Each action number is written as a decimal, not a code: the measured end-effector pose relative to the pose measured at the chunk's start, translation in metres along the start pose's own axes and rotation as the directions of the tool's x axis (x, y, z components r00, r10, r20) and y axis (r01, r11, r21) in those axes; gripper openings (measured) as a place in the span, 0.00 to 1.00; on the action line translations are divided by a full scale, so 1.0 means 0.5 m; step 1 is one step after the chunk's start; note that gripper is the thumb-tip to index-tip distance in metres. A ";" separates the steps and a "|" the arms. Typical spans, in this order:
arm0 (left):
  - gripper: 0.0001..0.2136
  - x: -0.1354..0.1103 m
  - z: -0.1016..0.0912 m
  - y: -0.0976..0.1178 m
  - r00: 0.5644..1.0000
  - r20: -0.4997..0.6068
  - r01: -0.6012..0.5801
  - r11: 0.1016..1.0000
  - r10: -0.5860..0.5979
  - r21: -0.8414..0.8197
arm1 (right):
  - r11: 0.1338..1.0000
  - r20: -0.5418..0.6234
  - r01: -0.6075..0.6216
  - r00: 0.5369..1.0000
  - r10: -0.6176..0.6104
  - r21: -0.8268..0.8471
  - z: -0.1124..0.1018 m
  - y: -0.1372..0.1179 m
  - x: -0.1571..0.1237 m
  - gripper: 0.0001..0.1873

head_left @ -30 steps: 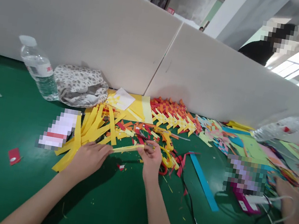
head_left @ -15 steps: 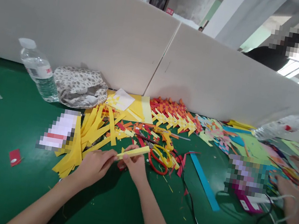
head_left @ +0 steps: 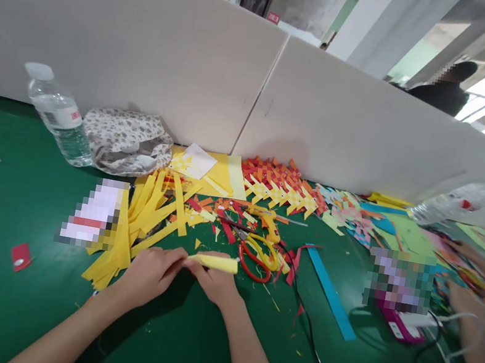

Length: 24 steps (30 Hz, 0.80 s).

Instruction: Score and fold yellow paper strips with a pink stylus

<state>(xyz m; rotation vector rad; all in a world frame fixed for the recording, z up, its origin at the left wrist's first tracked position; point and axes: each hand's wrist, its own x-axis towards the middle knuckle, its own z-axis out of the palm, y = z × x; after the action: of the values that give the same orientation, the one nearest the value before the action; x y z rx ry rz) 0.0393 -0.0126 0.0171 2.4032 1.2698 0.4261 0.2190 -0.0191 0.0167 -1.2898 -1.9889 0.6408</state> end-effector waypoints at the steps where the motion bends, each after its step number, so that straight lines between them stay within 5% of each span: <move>1: 0.12 0.001 -0.005 -0.002 0.999 -0.016 0.029 0.999 -0.030 -0.032 | 1.000 -0.019 -0.004 1.000 0.004 -0.017 0.000 0.003 0.000 0.27; 6: 0.14 0.003 -0.020 -0.005 0.996 -0.036 0.079 0.980 -0.087 -0.180 | 0.997 0.013 -0.020 1.000 0.021 -0.076 0.010 0.009 -0.004 0.28; 12: 0.13 -0.001 -0.023 0.000 0.998 0.057 -0.020 0.947 0.040 -0.320 | 0.955 0.149 -0.114 0.986 0.075 0.273 0.029 -0.008 -0.011 0.26; 18: 0.12 0.000 -0.020 -0.007 0.997 0.048 -0.047 0.957 0.063 -0.285 | 0.895 0.080 -0.109 0.993 0.082 0.433 0.034 -0.014 -0.014 0.15; 24: 0.11 0.000 -0.021 0.002 0.997 0.061 -0.035 0.957 0.055 -0.288 | 0.877 0.071 -0.134 0.991 0.114 0.461 0.039 -0.014 -0.019 0.16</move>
<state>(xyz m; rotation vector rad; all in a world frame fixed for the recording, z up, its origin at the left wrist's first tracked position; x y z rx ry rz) 0.0355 -0.0110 0.0266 2.1853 1.0459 0.4996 0.2028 -0.0313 0.0066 -1.1127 -1.6482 1.1378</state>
